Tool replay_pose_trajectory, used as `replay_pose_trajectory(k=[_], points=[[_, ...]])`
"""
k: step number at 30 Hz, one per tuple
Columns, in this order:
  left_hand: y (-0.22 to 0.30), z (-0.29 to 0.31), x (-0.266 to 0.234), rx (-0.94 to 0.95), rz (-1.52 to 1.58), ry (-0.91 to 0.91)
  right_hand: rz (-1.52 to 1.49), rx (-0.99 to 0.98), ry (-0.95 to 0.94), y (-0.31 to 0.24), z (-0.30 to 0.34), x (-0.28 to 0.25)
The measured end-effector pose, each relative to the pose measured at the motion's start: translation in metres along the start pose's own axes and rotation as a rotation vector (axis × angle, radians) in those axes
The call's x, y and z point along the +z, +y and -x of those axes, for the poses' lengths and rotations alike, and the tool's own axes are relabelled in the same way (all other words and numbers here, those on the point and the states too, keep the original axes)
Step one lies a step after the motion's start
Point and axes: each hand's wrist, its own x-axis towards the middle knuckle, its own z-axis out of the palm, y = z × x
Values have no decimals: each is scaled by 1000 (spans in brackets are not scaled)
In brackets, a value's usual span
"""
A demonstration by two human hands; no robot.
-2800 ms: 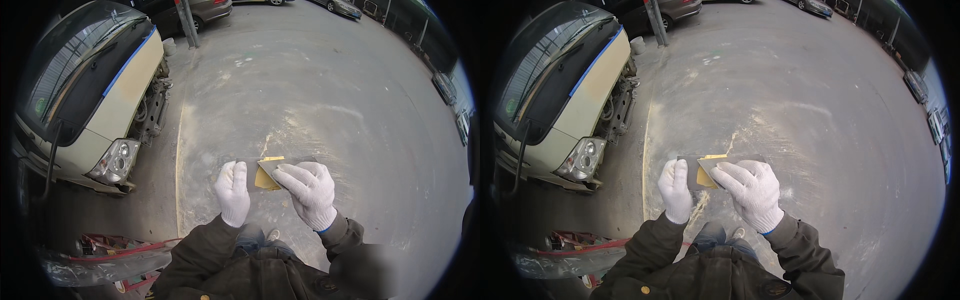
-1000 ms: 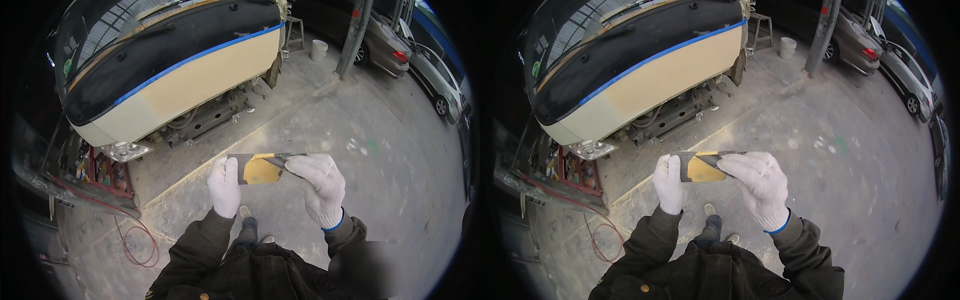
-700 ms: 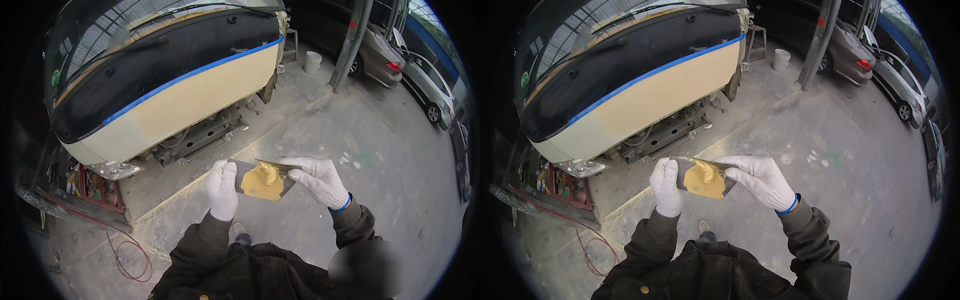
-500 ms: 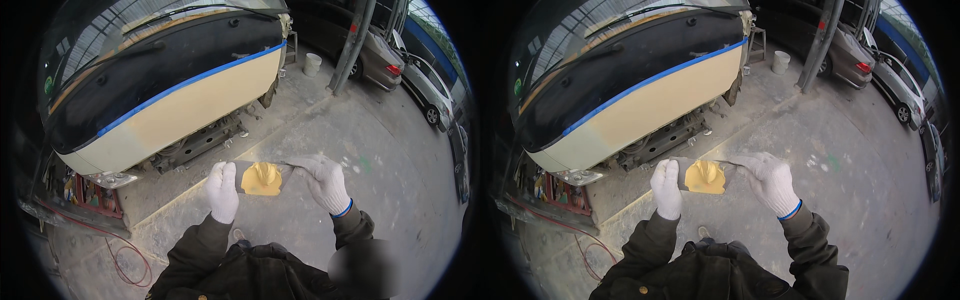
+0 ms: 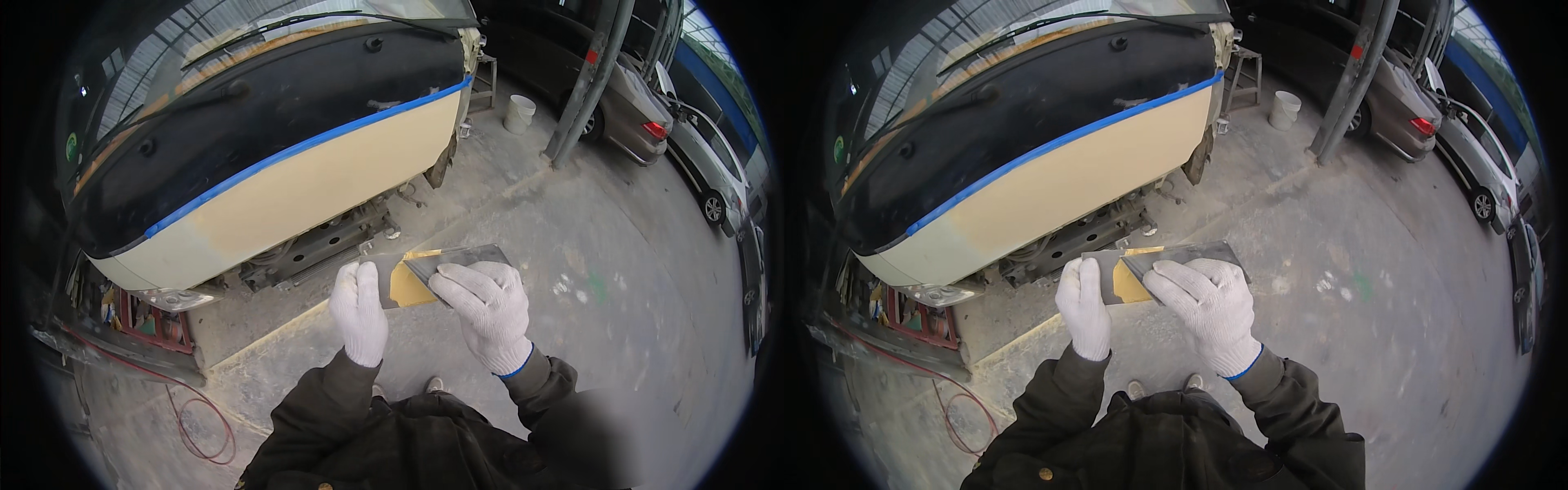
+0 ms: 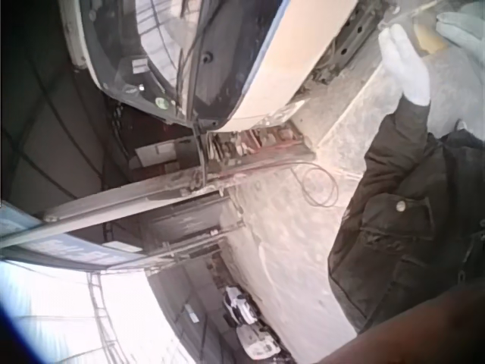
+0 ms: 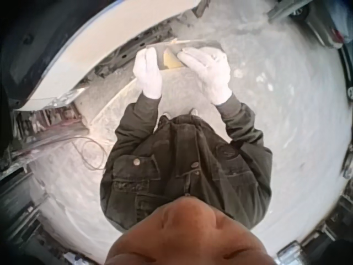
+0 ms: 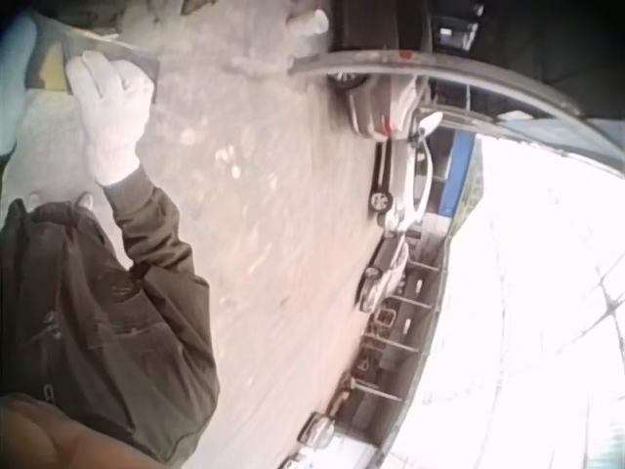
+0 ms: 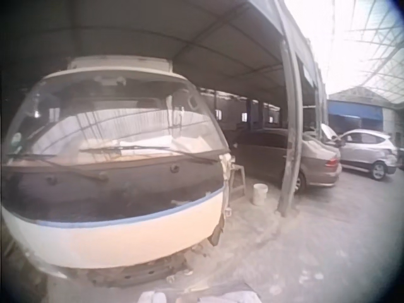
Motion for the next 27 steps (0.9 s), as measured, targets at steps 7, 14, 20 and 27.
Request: replay_pose_trajectory(k=[7, 14, 20, 27], points=[[-17, -14, 24, 35, -47, 211, -178, -53, -174, 23, 22, 19], [-20, 1, 17, -52, 29, -170, -822, 289, -116, 66, -29, -27], [-12, -2, 14, -21, 32, -46, -978, 456, -445, 85, -14, -13], [-19, -1, 7, -16, -89, 54, -189, -4, -103, 73, -15, -2]])
